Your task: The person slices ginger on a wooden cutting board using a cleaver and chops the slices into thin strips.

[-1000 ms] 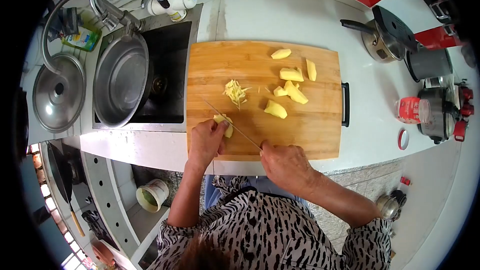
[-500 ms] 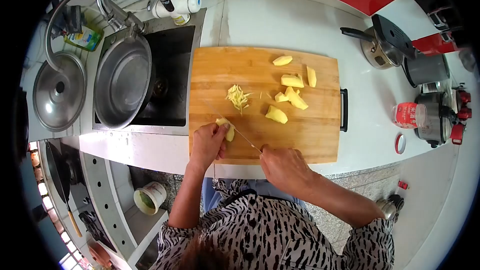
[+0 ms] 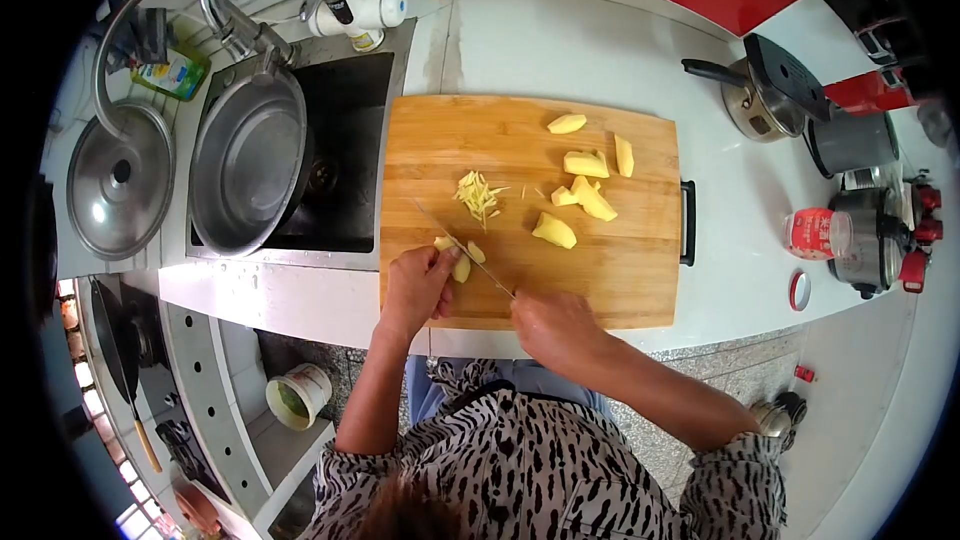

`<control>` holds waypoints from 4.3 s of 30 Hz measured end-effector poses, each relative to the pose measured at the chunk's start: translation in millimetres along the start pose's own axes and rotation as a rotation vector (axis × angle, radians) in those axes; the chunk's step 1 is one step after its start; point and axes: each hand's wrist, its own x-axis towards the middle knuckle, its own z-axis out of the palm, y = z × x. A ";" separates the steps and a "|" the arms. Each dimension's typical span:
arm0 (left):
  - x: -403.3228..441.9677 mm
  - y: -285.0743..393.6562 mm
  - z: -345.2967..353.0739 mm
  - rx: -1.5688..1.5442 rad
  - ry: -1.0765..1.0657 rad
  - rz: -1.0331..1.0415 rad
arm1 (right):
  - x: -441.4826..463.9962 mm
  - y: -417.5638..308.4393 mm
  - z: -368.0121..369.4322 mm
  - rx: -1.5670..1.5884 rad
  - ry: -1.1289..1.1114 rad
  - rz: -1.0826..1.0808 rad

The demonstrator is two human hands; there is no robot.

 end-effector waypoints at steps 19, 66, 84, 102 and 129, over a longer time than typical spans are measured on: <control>1.1 -4.5 0.1 0.002 -0.009 0.029 | -3.2 0.6 -15.0 0.101 0.010 0.004; -4.1 -5.6 -0.5 0.013 -0.006 0.070 | -3.5 0.0 -13.7 0.090 -0.066 0.036; 1.4 -8.8 -7.4 -0.063 -0.099 0.055 | 7.9 -6.4 16.8 0.039 0.044 0.025; 2.6 -10.3 -8.9 -0.088 -0.119 0.030 | 8.0 -3.3 6.4 0.067 0.007 0.075; 1.5 -10.1 -9.2 -0.113 -0.101 0.039 | -7.3 5.3 -16.1 0.168 -0.016 0.010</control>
